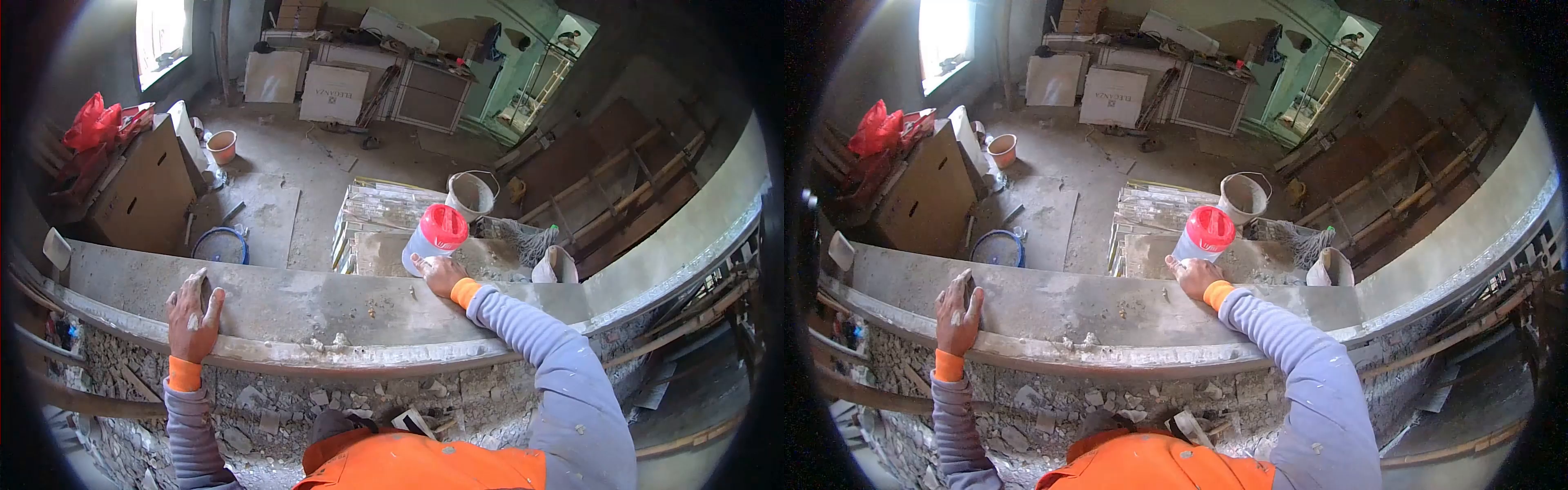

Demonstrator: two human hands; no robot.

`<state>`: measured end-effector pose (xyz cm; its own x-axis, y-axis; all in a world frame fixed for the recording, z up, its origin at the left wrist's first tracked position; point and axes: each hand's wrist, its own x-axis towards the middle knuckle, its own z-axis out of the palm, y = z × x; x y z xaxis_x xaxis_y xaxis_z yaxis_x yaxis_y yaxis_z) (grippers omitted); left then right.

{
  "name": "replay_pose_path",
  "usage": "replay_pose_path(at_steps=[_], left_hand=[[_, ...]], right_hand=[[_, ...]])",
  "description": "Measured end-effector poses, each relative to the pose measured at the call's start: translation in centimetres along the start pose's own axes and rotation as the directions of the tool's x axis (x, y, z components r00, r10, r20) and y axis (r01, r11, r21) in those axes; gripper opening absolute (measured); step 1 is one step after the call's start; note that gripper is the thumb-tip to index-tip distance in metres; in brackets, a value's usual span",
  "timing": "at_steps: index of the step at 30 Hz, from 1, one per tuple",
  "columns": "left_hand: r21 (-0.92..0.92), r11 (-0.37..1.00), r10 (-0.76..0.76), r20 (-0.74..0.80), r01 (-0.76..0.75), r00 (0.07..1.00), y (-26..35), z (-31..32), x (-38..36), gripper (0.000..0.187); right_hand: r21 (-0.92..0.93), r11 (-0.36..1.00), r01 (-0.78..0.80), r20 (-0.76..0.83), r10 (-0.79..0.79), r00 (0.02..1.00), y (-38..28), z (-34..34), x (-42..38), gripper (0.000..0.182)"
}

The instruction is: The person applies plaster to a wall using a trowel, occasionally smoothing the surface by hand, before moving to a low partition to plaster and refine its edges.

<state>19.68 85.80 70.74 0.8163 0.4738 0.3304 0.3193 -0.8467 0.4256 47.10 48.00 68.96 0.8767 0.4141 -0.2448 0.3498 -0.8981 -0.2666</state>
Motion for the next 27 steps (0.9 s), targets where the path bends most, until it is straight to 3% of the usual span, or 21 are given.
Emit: replay_pose_path(at_steps=[24,27], left_hand=[[-0.001,1.000,0.010,-0.008,-0.010,1.000,-0.2,-0.2,0.1,0.049],[0.007,1.000,0.002,0.002,-0.002,1.000,0.0,-0.1,0.0,0.050]], right_hand=[[-0.039,0.999,-0.012,-0.052,0.010,0.999,0.8,1.1,0.6,0.064],[-0.080,0.996,0.049,-0.053,-0.053,0.997,1.3,1.3,1.0,0.063]])
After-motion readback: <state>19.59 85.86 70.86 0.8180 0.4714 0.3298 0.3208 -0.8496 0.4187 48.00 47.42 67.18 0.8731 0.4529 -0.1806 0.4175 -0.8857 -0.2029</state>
